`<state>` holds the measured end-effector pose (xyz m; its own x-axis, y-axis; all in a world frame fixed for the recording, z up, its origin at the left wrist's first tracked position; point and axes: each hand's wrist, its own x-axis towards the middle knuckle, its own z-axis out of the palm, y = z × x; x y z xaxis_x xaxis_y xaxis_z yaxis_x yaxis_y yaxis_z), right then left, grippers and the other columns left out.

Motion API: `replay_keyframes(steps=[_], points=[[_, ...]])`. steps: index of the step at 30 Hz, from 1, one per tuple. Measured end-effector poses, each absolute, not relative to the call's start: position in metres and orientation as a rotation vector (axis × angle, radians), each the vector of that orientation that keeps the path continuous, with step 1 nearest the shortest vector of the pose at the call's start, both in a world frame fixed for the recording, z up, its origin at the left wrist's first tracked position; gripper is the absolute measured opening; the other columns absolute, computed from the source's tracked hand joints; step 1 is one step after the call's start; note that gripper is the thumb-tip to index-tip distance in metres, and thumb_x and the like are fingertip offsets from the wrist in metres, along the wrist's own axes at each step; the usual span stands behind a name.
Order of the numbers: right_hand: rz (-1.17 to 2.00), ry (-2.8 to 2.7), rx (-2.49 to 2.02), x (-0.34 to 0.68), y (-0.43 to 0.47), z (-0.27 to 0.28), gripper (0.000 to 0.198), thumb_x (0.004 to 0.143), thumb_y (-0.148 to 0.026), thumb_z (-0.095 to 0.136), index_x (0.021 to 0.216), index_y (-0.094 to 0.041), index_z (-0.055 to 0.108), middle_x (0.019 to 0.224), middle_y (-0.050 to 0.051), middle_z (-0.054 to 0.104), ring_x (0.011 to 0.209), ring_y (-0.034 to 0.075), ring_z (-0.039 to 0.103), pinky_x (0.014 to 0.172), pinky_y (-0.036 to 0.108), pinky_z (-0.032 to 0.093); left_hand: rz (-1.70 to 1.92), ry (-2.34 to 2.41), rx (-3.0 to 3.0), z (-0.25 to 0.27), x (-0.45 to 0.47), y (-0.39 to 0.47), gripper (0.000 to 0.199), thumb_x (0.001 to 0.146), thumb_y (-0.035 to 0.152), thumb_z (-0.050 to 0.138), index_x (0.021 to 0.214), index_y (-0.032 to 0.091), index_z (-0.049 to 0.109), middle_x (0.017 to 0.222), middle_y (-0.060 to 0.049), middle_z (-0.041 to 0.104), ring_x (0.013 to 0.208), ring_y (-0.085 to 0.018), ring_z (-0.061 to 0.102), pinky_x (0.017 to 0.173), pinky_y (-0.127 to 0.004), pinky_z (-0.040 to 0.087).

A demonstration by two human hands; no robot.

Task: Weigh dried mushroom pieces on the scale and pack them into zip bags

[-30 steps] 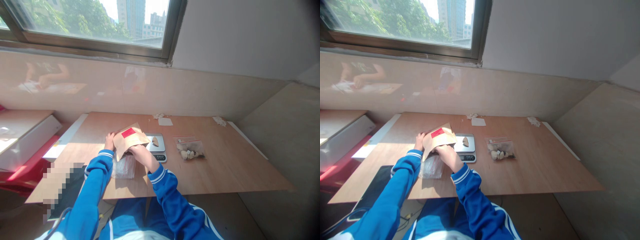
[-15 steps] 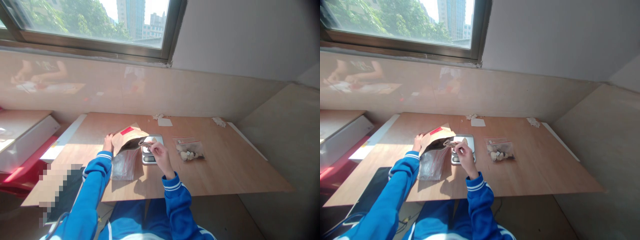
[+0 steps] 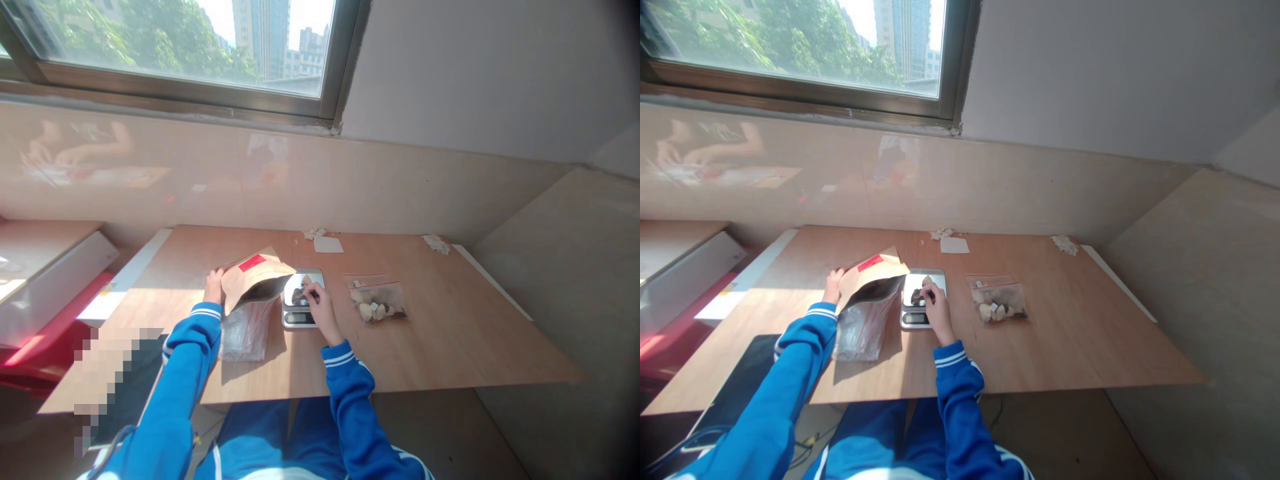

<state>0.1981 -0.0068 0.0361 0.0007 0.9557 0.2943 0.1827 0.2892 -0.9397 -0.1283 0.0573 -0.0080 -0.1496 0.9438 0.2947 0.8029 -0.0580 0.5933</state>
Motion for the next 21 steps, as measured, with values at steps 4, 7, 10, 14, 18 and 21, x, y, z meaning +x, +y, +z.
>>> replay_keyframes(steps=[4, 7, 10, 14, 18, 21], points=[[0.773, -1.387, -1.137, 0.198, -0.006, 0.033, 0.015, 0.087, -0.033, 0.053, 0.094, -0.021, 0.06, 0.106, 0.009, 0.068, 0.103, 0.022, 0.063, 0.088, 0.036, 0.05, 0.996, 2.002, 1.901, -0.008, -0.129, 0.057, 0.048, 0.08, 0.016, 0.049, 0.127, 0.02, 0.058, 0.119, -0.015, 0.054, 0.113, -0.029, 0.05, 0.099, -0.045, 0.042], [0.722, -1.195, -1.199, 0.205, -0.005, 0.026, 0.027, 0.084, -0.038, 0.06, 0.103, -0.02, 0.056, 0.111, 0.011, 0.067, 0.1, 0.022, 0.064, 0.087, 0.036, 0.051, 0.995, 1.998, 1.901, -0.008, -0.128, 0.057, 0.047, 0.081, 0.018, 0.049, 0.127, 0.02, 0.058, 0.119, -0.014, 0.054, 0.114, -0.029, 0.05, 0.1, -0.044, 0.042], [0.689, -1.088, -1.282, 0.215, -0.002, 0.019, 0.03, 0.08, -0.044, 0.063, 0.096, -0.019, 0.057, 0.106, 0.012, 0.069, 0.091, 0.021, 0.064, 0.081, 0.035, 0.053, 0.989, 1.999, 1.892, -0.007, -0.128, 0.057, 0.047, 0.081, 0.02, 0.049, 0.128, 0.019, 0.057, 0.119, -0.015, 0.054, 0.115, -0.029, 0.05, 0.101, -0.043, 0.042], [0.666, -1.077, -1.336, 0.222, 0.004, 0.016, 0.033, 0.074, -0.049, 0.067, 0.083, -0.017, 0.061, 0.096, 0.012, 0.07, 0.086, 0.022, 0.064, 0.08, 0.036, 0.052, 0.988, 2.002, 1.877, -0.006, -0.127, 0.056, 0.048, 0.081, 0.019, 0.048, 0.129, 0.019, 0.057, 0.119, -0.014, 0.053, 0.115, -0.028, 0.05, 0.101, -0.043, 0.041], [0.714, -1.114, -1.36, 0.221, 0.009, 0.016, 0.034, 0.075, -0.049, 0.066, 0.085, -0.016, 0.065, 0.097, 0.013, 0.068, 0.086, 0.022, 0.064, 0.08, 0.038, 0.053, 0.986, 2.003, 1.873, -0.005, -0.126, 0.055, 0.048, 0.081, 0.017, 0.048, 0.129, 0.02, 0.056, 0.119, -0.014, 0.053, 0.114, -0.028, 0.05, 0.101, -0.042, 0.042], [0.657, -1.195, -1.366, 0.22, 0.01, 0.018, 0.035, 0.079, -0.049, 0.061, 0.088, -0.016, 0.068, 0.102, 0.014, 0.066, 0.09, 0.023, 0.062, 0.08, 0.037, 0.053, 0.984, 2.006, 1.872, -0.003, -0.125, 0.055, 0.049, 0.08, 0.016, 0.048, 0.128, 0.021, 0.056, 0.12, -0.013, 0.053, 0.115, -0.028, 0.05, 0.101, -0.043, 0.042]])
